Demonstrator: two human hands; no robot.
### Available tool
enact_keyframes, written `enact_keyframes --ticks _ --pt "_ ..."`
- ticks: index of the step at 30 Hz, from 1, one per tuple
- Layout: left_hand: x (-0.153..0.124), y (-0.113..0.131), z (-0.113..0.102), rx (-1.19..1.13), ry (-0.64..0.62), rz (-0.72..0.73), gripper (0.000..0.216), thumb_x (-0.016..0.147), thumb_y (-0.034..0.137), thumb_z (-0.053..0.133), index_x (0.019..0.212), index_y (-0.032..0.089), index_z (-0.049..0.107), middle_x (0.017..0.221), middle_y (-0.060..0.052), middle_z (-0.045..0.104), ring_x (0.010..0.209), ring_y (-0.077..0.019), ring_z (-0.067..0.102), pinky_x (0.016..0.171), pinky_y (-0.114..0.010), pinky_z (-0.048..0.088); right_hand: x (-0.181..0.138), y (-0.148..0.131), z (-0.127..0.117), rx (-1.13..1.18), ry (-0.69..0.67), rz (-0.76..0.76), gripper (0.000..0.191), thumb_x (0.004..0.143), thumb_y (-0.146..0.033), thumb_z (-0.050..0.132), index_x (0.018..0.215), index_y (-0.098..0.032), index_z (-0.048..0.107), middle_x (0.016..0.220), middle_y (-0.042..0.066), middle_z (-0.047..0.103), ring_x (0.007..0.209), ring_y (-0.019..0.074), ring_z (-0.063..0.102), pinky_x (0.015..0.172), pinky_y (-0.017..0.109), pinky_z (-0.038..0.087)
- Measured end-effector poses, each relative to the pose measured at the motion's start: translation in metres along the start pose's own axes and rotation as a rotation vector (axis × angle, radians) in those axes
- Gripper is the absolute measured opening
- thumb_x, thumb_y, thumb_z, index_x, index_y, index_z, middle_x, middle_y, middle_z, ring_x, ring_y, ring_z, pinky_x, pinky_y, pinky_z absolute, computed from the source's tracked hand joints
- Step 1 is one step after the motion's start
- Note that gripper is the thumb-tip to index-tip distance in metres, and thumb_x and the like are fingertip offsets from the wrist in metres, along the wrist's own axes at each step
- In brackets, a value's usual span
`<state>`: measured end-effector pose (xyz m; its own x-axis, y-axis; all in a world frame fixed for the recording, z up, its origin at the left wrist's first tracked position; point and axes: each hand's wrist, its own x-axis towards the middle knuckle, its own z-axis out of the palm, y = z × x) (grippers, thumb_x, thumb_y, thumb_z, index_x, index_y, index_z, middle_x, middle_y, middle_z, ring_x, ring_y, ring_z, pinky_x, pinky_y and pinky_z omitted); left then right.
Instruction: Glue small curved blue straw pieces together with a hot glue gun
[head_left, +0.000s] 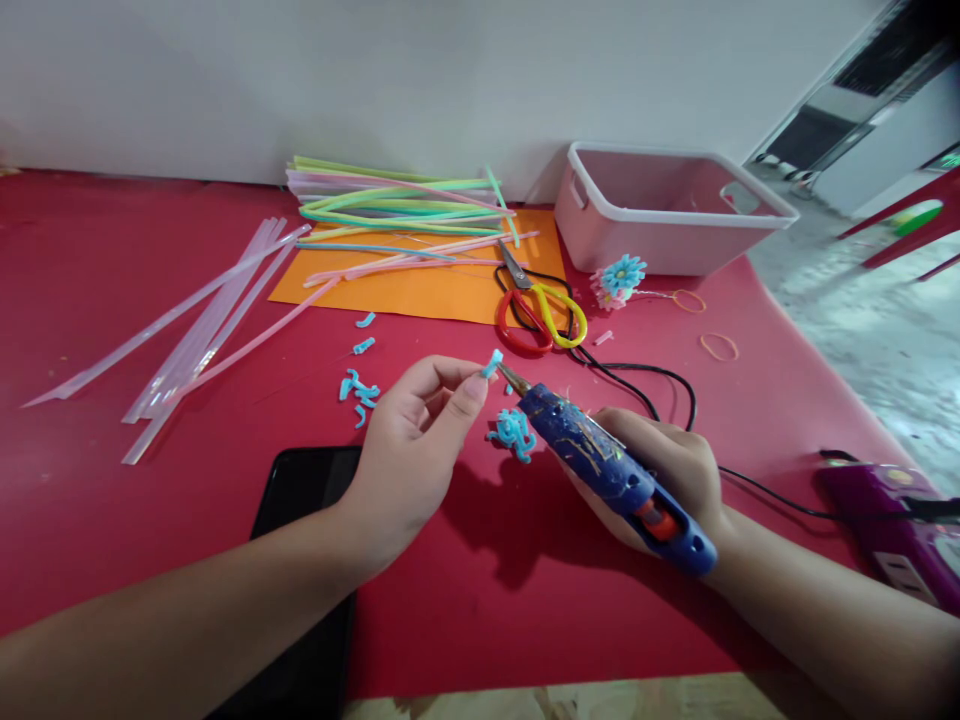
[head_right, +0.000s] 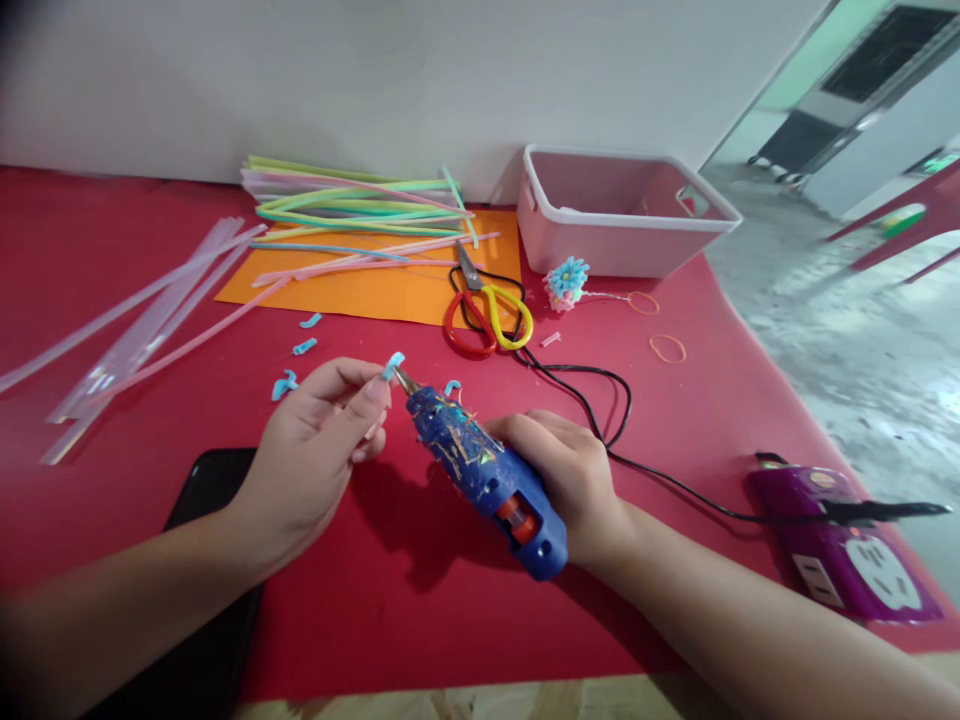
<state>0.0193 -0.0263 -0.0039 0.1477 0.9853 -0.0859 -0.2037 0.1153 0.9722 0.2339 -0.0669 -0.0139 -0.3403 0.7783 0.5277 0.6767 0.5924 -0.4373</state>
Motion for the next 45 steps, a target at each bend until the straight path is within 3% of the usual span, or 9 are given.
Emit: enact_keyframes --ticks 15,20,34,45 --pt "-0.0004 0.0007 -0.0010 -0.052 -0.011 -0.038 0.011 0.086 0.030 0.073 0.082 0.020 0.070 0.074 0.004 0.063 0.054 -0.0060 0.043 0.054 -0.021 0.037 0.0024 0.0002 -0.0011 0.034 -0.036 -0.025 0.013 0.084 -0.018 0.065 0.093 -0.022 0.057 0.063 -0.004 0.053 0.049 0.0103 0.048 0.046 0.023 0.038" --pt "-0.0002 0.0012 -0.0007 -0.083 -0.045 -0.038 0.010 0.086 0.029 0.073 0.080 0.021 0.073 0.073 0.004 0.064 0.055 -0.0055 0.044 0.054 -0.019 0.038 0.0000 -0.0006 -0.0018 0.033 0.014 0.006 0.019 0.081 -0.013 0.068 0.090 -0.023 0.055 0.063 -0.004 0.053 0.049 0.0105 0.049 0.046 0.023 0.039" --pt "-0.0012 0.0009 -0.0010 -0.118 -0.061 -0.067 0.024 0.081 0.044 0.078 0.080 0.020 0.073 0.073 0.002 0.063 0.056 -0.0061 0.045 0.051 -0.020 0.035 -0.0010 -0.0027 -0.0022 -0.044 0.039 0.028 0.023 0.081 -0.011 0.068 0.093 -0.025 0.054 0.064 -0.004 0.058 0.044 0.0101 0.046 0.044 0.025 0.037" --pt "-0.0005 0.0001 -0.0004 -0.111 -0.060 -0.058 0.014 0.087 0.032 0.073 0.079 0.021 0.071 0.069 0.004 0.057 0.056 -0.0048 0.043 0.052 -0.017 0.034 0.0000 -0.0020 -0.0034 0.037 -0.004 0.016 0.021 0.082 -0.013 0.066 0.091 -0.025 0.052 0.063 -0.003 0.052 0.052 0.0132 0.054 0.045 0.025 0.039"
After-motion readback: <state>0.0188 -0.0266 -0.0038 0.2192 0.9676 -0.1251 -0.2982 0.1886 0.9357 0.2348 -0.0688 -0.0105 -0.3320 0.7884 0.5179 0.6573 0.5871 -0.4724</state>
